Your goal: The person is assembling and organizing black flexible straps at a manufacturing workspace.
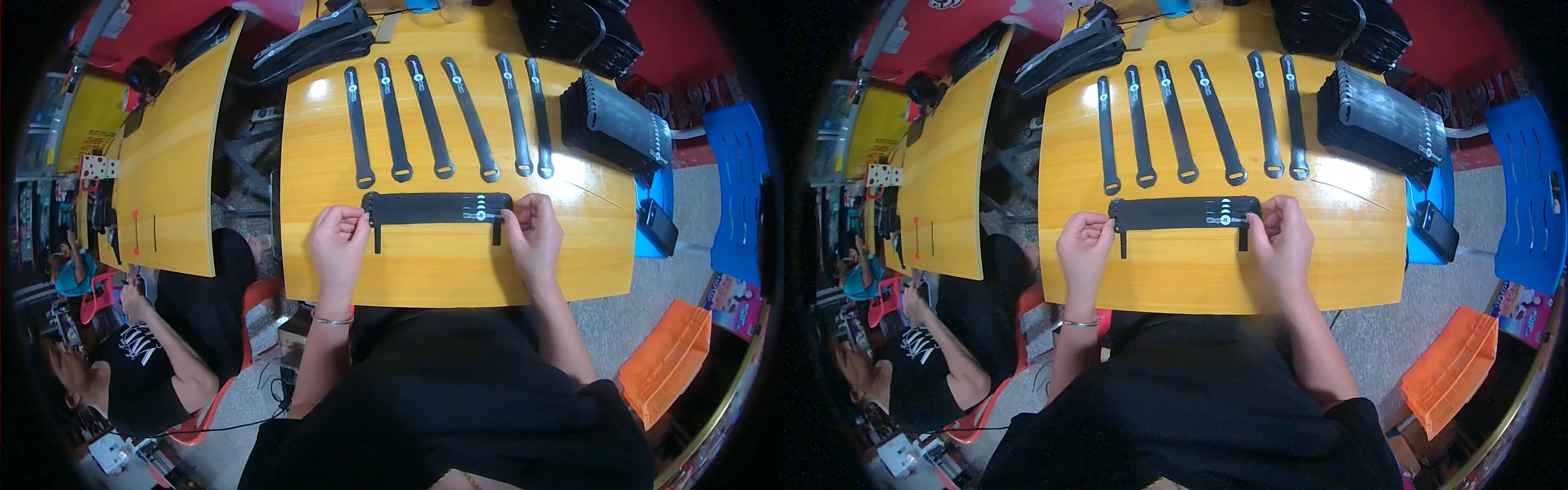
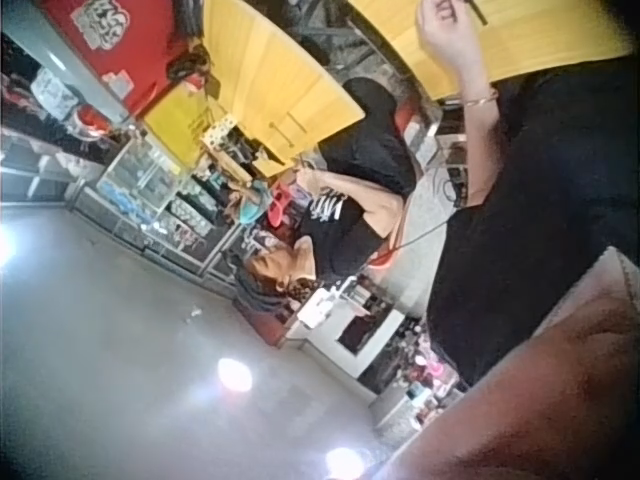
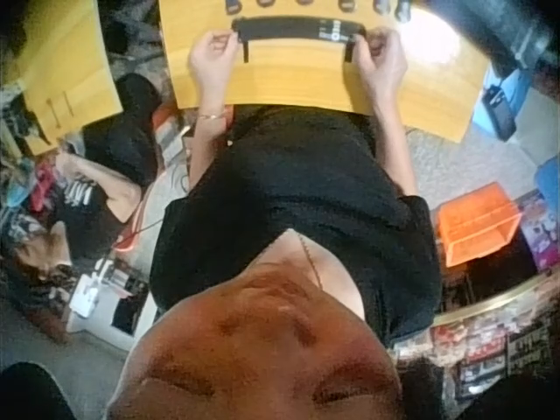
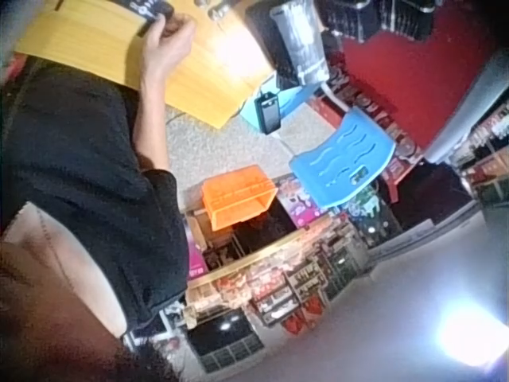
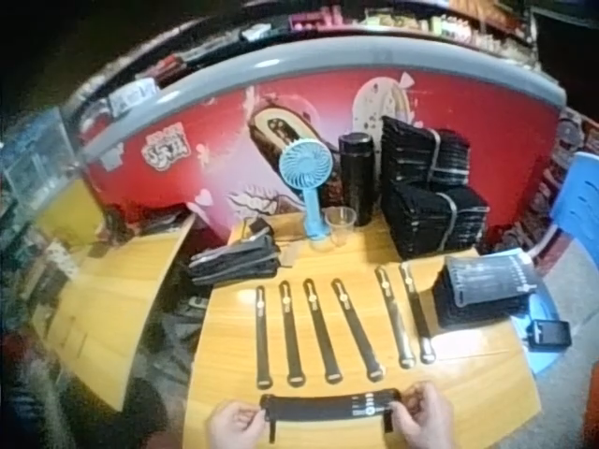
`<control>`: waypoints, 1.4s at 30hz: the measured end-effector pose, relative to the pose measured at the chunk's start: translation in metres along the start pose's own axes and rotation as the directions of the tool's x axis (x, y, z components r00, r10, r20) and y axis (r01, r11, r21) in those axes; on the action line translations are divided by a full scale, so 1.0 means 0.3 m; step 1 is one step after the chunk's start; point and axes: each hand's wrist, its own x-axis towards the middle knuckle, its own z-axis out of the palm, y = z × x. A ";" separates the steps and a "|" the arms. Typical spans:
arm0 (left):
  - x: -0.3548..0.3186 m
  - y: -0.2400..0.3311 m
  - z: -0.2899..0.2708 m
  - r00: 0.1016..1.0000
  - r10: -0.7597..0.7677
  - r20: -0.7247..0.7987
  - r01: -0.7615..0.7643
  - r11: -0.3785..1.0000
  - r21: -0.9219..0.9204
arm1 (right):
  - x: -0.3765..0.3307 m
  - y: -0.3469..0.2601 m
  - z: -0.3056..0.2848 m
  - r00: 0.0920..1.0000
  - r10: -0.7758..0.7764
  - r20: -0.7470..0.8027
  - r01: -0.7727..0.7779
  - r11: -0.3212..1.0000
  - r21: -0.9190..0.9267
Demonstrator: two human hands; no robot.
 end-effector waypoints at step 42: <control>0.096 -0.078 -0.373 0.972 0.036 -0.231 0.050 0.933 0.356 | -0.026 0.022 -0.012 0.969 -0.241 0.052 0.235 0.967 0.099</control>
